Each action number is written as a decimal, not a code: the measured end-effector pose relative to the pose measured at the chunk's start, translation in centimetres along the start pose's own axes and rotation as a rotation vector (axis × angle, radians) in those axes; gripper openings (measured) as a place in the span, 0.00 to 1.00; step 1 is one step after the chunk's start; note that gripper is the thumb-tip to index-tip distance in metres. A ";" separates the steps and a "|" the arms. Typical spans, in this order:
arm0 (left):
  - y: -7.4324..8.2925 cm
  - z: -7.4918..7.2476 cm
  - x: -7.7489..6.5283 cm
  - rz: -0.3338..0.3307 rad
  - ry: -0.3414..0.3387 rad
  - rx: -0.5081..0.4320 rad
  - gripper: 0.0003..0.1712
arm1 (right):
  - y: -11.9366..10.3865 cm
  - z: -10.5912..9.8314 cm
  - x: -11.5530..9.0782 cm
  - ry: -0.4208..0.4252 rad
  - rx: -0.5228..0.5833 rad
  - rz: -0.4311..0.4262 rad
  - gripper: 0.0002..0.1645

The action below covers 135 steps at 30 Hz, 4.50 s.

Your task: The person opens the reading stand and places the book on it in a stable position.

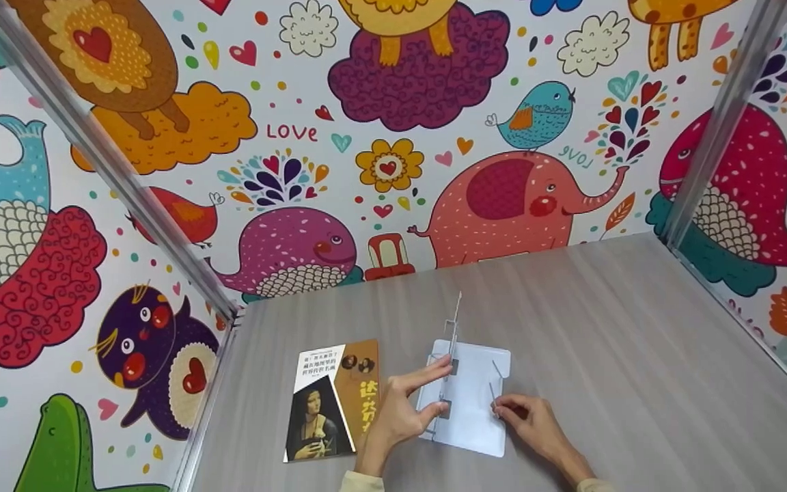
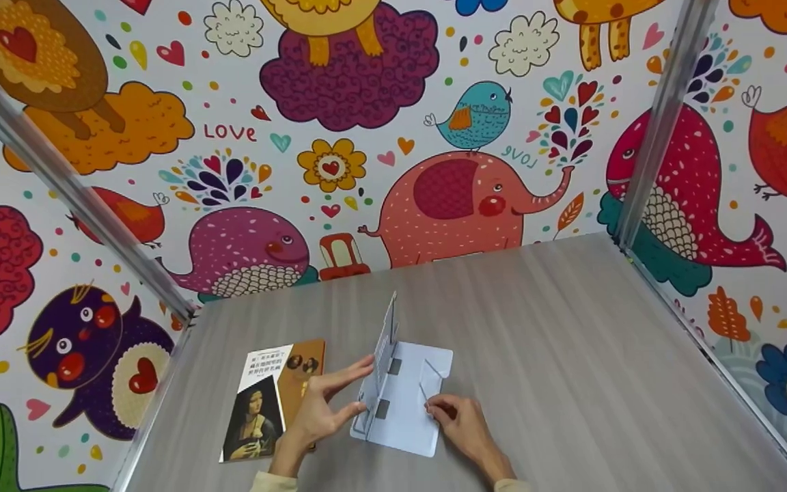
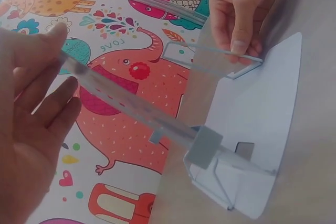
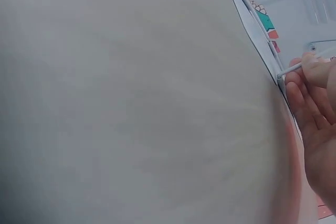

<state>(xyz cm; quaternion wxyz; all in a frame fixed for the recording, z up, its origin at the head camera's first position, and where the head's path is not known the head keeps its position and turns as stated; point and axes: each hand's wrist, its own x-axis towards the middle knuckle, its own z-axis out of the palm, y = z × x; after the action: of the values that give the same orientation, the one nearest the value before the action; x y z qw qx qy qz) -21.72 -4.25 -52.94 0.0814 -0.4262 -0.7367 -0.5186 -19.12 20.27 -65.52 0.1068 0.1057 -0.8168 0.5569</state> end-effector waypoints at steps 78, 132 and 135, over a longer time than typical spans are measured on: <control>-2.7 7.1 -0.4 0.011 -0.172 0.150 0.27 | 4.2 0.8 -0.3 0.099 -0.102 -0.079 0.05; -8.1 5.6 4.9 -0.289 -0.117 0.056 0.18 | -3.4 0.2 -2.3 0.248 0.470 0.261 0.16; -8.6 5.5 6.5 -0.301 -0.080 0.030 0.17 | -4.6 0.1 -2.5 0.271 0.482 0.268 0.16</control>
<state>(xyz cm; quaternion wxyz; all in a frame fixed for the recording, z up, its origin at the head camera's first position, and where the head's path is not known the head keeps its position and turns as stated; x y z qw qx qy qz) -30.15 3.05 -57.78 -0.0201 -0.3301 -0.8026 -0.4964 -15.36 18.62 -62.22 0.1125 -0.0559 -0.6459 0.7530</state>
